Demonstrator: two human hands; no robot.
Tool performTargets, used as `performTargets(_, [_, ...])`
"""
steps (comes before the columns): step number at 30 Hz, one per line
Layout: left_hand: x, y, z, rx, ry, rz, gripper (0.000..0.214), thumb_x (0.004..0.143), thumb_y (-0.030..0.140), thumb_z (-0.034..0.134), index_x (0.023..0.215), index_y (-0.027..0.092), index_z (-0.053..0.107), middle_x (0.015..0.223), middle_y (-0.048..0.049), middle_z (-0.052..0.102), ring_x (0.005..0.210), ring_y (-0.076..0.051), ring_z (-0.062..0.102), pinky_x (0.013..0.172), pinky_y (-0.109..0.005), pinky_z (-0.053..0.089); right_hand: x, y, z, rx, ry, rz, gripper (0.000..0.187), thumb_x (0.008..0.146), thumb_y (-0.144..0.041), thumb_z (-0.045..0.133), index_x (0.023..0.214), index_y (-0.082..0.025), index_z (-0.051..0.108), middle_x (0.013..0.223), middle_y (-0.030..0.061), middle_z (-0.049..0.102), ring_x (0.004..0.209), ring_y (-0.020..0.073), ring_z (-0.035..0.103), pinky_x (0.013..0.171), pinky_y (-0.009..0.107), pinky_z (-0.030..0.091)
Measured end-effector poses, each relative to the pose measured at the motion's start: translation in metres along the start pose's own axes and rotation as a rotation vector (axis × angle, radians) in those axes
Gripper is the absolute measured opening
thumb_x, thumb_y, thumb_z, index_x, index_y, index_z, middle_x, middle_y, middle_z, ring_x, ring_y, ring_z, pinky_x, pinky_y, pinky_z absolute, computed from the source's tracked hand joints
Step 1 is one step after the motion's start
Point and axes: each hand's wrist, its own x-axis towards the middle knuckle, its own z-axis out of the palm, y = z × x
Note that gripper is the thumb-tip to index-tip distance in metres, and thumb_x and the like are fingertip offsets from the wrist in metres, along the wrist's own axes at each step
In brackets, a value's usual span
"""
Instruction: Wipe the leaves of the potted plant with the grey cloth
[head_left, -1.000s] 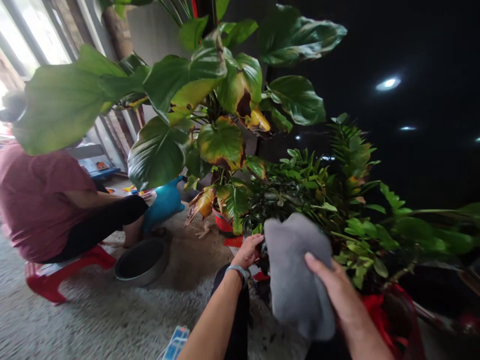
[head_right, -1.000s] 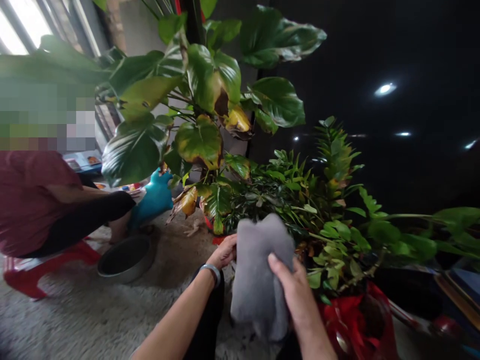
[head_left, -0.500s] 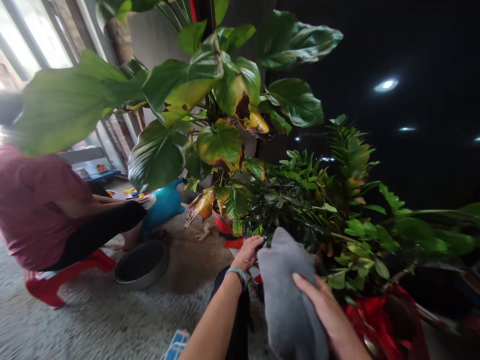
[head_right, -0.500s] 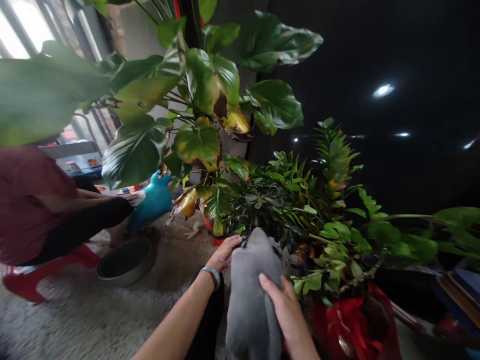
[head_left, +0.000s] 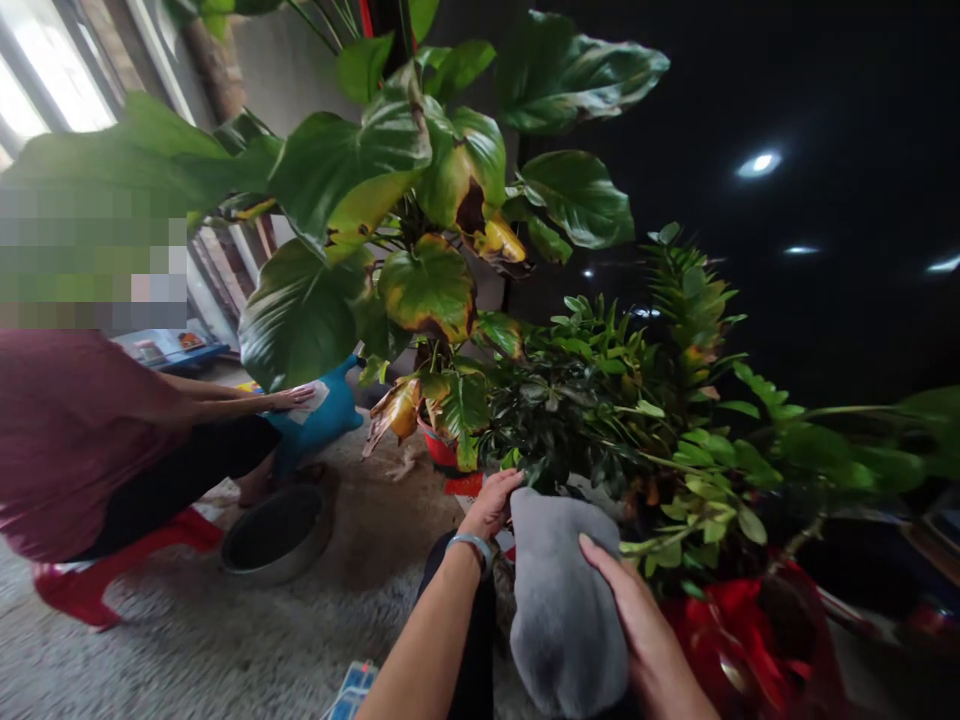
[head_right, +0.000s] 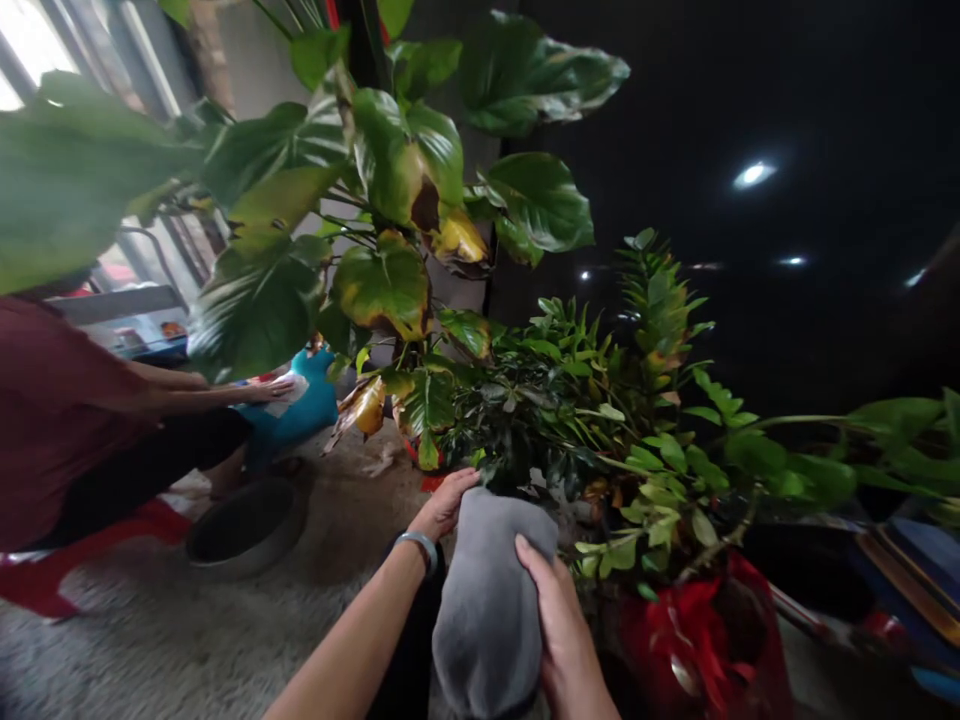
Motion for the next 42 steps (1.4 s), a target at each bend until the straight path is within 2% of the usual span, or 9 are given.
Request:
performTargets(6, [0.0,0.001,-0.001,0.038,0.001,-0.016,0.041,0.045,0.035,0.09,0.062,0.016,0.056,0.053,0.0038,0.059,0.047,-0.011,0.052,0.046,-0.023,0.037,0.018,-0.069,0.014,0.271,0.232,-0.543,0.035,0.051,-0.022,0.076,0.086,-0.02,0.071,0.081,-0.0003,0.077,0.086,0.0235,0.071,0.083,0.036,0.056])
performTargets(10, [0.001,0.0,-0.004,0.035,0.01,-0.004,0.039,0.049,0.032,0.089,0.063,0.017,0.056,0.053,0.0044,0.058,0.048,-0.011,0.052,0.046,-0.023,0.037,0.033,-0.05,0.017,0.325,0.119,-0.234,0.02,0.058,-0.029,0.072,0.075,-0.021,0.068,0.069,0.0012,0.075,0.085,0.0262,0.072,0.08,0.039,0.058])
performTargets(15, [0.002,0.0,-0.006,0.027,0.01,-0.003,0.039,0.048,0.032,0.09,0.065,0.016,0.058,0.056,0.0029,0.061,0.051,-0.012,0.055,0.049,-0.023,0.039,0.015,0.014,-0.008,0.102,0.034,-0.014,0.037,0.054,-0.038,0.082,0.083,-0.016,0.072,0.074,0.0081,0.077,0.093,0.0328,0.072,0.079,0.042,0.059])
performTargets(21, [0.001,-0.001,-0.002,0.012,-0.006,-0.005,0.04,0.044,0.031,0.091,0.062,0.016,0.058,0.057,0.0026,0.061,0.053,-0.012,0.054,0.053,-0.025,0.04,0.018,-0.06,0.012,0.264,0.099,-0.46,0.04,0.064,-0.04,0.076,0.099,-0.021,0.07,0.092,0.003,0.078,0.1,0.0256,0.07,0.084,0.037,0.058])
performTargets(24, [0.0,-0.002,0.0,0.02,0.014,-0.005,0.042,0.042,0.031,0.09,0.063,0.017,0.056,0.056,0.0037,0.058,0.051,-0.012,0.052,0.05,-0.025,0.039,0.031,-0.075,0.029,0.307,-0.013,-0.305,0.022,0.065,-0.033,0.073,0.082,-0.02,0.07,0.081,0.004,0.078,0.095,0.0262,0.072,0.082,0.037,0.059])
performTargets(28, [-0.001,-0.001,0.0,0.044,-0.013,0.007,0.039,0.046,0.031,0.088,0.06,0.017,0.055,0.053,0.0034,0.057,0.052,-0.012,0.053,0.052,-0.024,0.038,0.028,-0.027,0.021,0.081,-0.06,0.039,0.024,0.057,-0.032,0.079,0.072,-0.017,0.068,0.072,0.0103,0.076,0.094,0.0334,0.072,0.08,0.042,0.059])
performTargets(32, [-0.001,0.0,-0.001,0.062,-0.025,-0.001,0.043,0.043,0.034,0.089,0.059,0.017,0.053,0.051,0.0051,0.055,0.047,-0.009,0.048,0.048,-0.023,0.035,0.007,-0.01,0.002,0.013,0.034,-0.071,0.041,0.053,-0.036,0.083,0.086,-0.014,0.071,0.08,0.0097,0.077,0.096,0.0336,0.071,0.081,0.042,0.058])
performTargets(37, [0.0,-0.003,-0.002,0.12,-0.031,0.004,0.046,0.044,0.041,0.088,0.06,0.018,0.051,0.049,0.006,0.053,0.04,-0.008,0.044,0.043,-0.023,0.031,0.013,-0.077,0.025,0.258,0.0,-0.419,0.035,0.064,-0.037,0.076,0.095,-0.021,0.07,0.091,0.0031,0.078,0.097,0.0257,0.071,0.085,0.038,0.057])
performTargets(42, [0.001,-0.004,-0.004,0.116,0.009,0.024,0.043,0.045,0.037,0.088,0.062,0.018,0.053,0.051,0.0061,0.053,0.047,-0.009,0.048,0.048,-0.023,0.035,0.035,-0.055,0.036,0.207,-0.101,-0.054,0.019,0.063,-0.028,0.075,0.077,-0.017,0.069,0.076,0.0082,0.077,0.092,0.0292,0.072,0.08,0.04,0.059])
